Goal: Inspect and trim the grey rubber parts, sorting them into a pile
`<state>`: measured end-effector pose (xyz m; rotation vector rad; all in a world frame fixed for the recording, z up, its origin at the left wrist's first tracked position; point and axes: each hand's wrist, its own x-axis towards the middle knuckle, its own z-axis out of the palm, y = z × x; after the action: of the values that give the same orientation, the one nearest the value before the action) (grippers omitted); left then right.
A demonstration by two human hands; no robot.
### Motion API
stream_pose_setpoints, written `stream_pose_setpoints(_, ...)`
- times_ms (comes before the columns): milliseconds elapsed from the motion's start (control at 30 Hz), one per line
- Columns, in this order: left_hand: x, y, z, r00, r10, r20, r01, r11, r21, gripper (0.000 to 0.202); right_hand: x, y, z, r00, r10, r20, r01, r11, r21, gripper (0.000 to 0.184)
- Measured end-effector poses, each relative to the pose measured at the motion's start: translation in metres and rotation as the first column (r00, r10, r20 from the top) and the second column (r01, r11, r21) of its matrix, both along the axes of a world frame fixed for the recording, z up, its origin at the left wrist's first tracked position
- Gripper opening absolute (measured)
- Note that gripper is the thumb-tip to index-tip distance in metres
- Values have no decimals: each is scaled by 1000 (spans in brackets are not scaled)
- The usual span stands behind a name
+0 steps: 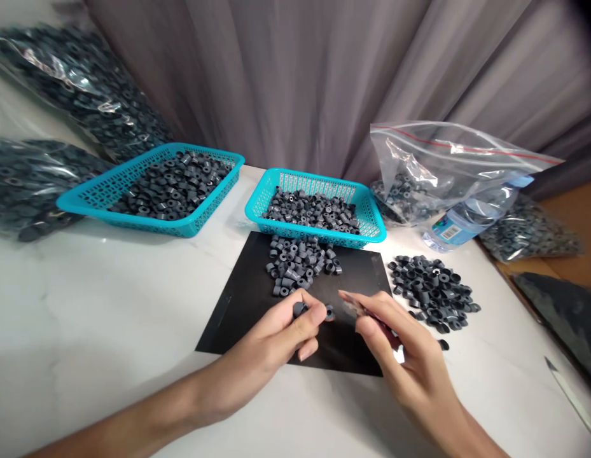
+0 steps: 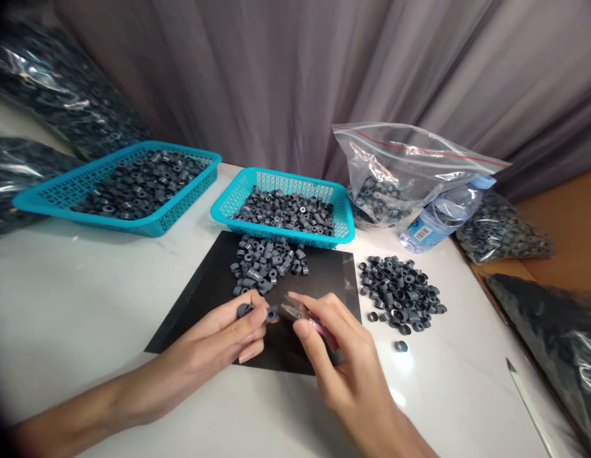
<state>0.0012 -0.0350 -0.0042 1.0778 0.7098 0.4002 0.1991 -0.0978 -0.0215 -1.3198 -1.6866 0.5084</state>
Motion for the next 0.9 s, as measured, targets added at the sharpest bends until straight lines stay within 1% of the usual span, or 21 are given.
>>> stream_pose_setpoints(167, -1, 0, 3, 999, 32, 34, -31, 999, -22, 31, 1, -1, -6, 988, -37, 151, 6, 979, 203, 45)
stream_pose_setpoints(267, -2, 0, 3, 998, 41, 52, -39, 998, -39, 31, 1, -1, -10, 972, -69, 223, 1, 956, 292, 54)
stream_pose_setpoints(333, -2, -1, 3, 997, 43, 66, -40, 998, -51, 30, 1, -1, -11, 962, -95, 257, 4, 943, 332, 57)
stream_pose_setpoints(433, -1, -2, 2, 995, 47, 86, -41, 997, -65, 28, 2, -1, -13, 949, -119, 291, 9, 935, 356, 58)
stream_pose_setpoints(567, -1, -3, 0, 994, 44, 96, -37, 997, -75, 26, 3, -1, -16, 939, -118, 324, -6, 934, 357, 57)
stream_pose_setpoints(900, -2, -3, -2, 999, 31, 40, -31, 999, -18, 25, 4, -1, -15, 929, -119, 351, -17, 932, 362, 53)
